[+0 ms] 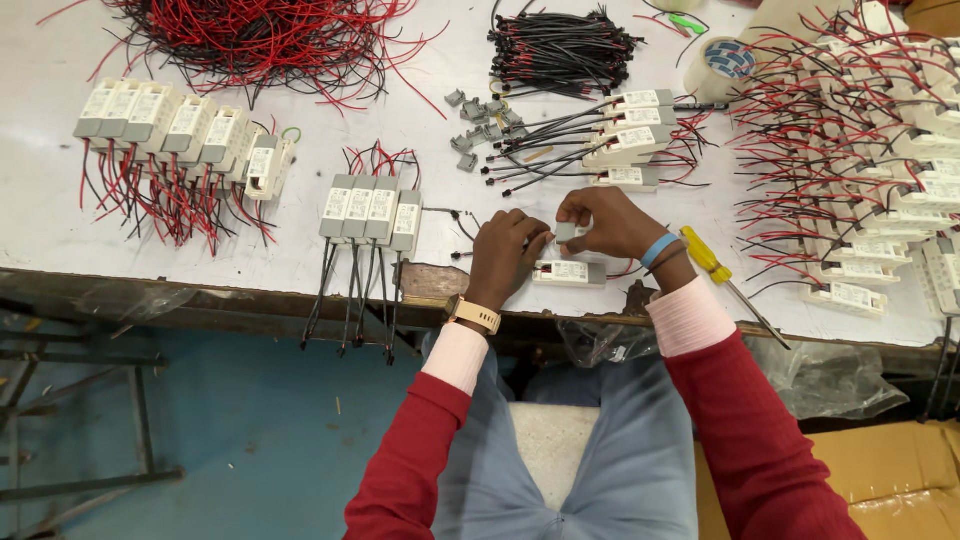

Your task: The person assembles small electrical components by inserting wires into white plastic housings and securing them with a screwdriver. The person repeatedly picks up components, inserts wires, and tightens screws, then places the finished units on the table.

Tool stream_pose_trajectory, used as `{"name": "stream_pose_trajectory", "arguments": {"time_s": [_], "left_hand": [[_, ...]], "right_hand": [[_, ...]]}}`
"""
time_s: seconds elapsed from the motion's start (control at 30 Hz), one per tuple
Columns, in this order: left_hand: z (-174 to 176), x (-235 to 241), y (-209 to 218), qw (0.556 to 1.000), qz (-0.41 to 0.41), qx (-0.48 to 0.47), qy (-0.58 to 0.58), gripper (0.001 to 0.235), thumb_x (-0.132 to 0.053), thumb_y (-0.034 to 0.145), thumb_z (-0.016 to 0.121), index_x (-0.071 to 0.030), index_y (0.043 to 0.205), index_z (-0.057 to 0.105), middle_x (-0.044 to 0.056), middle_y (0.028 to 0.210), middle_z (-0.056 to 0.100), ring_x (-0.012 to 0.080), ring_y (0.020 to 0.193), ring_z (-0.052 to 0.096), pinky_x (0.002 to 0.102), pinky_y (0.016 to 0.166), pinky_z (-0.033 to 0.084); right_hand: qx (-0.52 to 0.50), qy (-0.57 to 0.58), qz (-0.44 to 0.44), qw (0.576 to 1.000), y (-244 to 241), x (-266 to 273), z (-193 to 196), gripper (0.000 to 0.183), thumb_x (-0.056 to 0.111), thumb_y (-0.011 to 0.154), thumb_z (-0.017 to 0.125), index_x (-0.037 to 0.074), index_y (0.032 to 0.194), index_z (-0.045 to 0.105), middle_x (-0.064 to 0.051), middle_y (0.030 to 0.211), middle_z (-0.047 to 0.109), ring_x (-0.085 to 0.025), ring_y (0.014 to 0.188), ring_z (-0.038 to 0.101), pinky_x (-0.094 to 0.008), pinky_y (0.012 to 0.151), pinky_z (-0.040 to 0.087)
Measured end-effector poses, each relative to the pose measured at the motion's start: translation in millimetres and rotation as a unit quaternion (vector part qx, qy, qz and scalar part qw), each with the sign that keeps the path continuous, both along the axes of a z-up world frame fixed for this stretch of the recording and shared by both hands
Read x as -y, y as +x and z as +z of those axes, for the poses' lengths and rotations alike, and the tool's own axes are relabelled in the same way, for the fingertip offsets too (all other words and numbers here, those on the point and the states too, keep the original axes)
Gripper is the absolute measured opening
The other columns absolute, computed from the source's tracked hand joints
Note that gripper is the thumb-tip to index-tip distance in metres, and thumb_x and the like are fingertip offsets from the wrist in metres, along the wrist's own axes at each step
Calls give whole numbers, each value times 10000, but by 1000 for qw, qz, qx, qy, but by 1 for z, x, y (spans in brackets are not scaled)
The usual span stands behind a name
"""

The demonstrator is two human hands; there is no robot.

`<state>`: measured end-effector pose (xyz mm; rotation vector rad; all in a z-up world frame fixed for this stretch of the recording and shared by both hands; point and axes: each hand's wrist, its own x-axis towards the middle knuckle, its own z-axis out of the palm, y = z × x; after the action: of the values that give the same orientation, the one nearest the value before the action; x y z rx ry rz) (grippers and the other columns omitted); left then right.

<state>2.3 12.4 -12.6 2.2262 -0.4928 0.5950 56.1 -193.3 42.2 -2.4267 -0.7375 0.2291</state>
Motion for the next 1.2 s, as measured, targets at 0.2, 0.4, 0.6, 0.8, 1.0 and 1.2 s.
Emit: {"name": "stream_pose_trajectory", "arguments": {"time_s": [0.2, 0.4, 0.6, 0.8, 1.0, 1.2], "left_hand": [[0, 1, -1, 1000, -1, -5, 7, 121, -231, 894, 764, -110, 893, 761, 28, 832, 668, 260, 827, 606, 404, 763, 486], [2, -1, -1, 1000, -15, -21, -15, 88, -184, 853, 772, -122, 916, 766, 19, 847, 686, 251, 857, 625, 400, 796, 486], [5, -2, -8, 999, -12, -24, -30, 159, -150, 782, 785, -158, 940, 771, -16, 861, 708, 230, 890, 641, 393, 817, 466], [1, 0, -6, 1000, 5, -10, 1, 89, -181, 798, 790, -199, 885, 797, -50, 842, 709, 215, 892, 615, 408, 809, 390], [5, -2, -8, 999, 4, -32, 5, 67, -204, 812, 783, -198, 874, 807, -40, 847, 687, 209, 912, 596, 396, 835, 380], [-1, 0, -3, 1000, 2, -1, 25, 43, -221, 825, 787, -179, 832, 787, -28, 874, 689, 220, 910, 592, 399, 819, 379]], "right_hand": [[-9, 2, -22, 1000, -4, -3, 1, 481, 260, 578, 946, 26, 943, 738, -103, 825, 711, -235, 779, 678, -342, 744, 566], [17, -38, -11, 999, -6, 4, 0, 441, 272, 631, 922, 39, 959, 742, -106, 856, 724, -264, 822, 684, -371, 774, 554], [53, -116, 4, 992, -8, 15, 17, 425, 260, 674, 897, 73, 1023, 744, -93, 929, 724, -293, 901, 676, -408, 799, 544], [268, 62, -1, 961, -6, 6, 92, 393, 175, 920, 798, 50, 1266, 660, -122, 1141, 698, -292, 1016, 676, -397, 873, 545], [520, 233, -64, 819, 24, -26, 131, 57, 16, 1028, 759, 13, 1023, 702, -106, 926, 698, -270, 753, 641, -409, 659, 465], [486, 43, 120, 865, 11, -74, 29, 132, 87, 882, 769, 73, 998, 708, -122, 942, 642, -300, 941, 601, -478, 867, 474]]}}
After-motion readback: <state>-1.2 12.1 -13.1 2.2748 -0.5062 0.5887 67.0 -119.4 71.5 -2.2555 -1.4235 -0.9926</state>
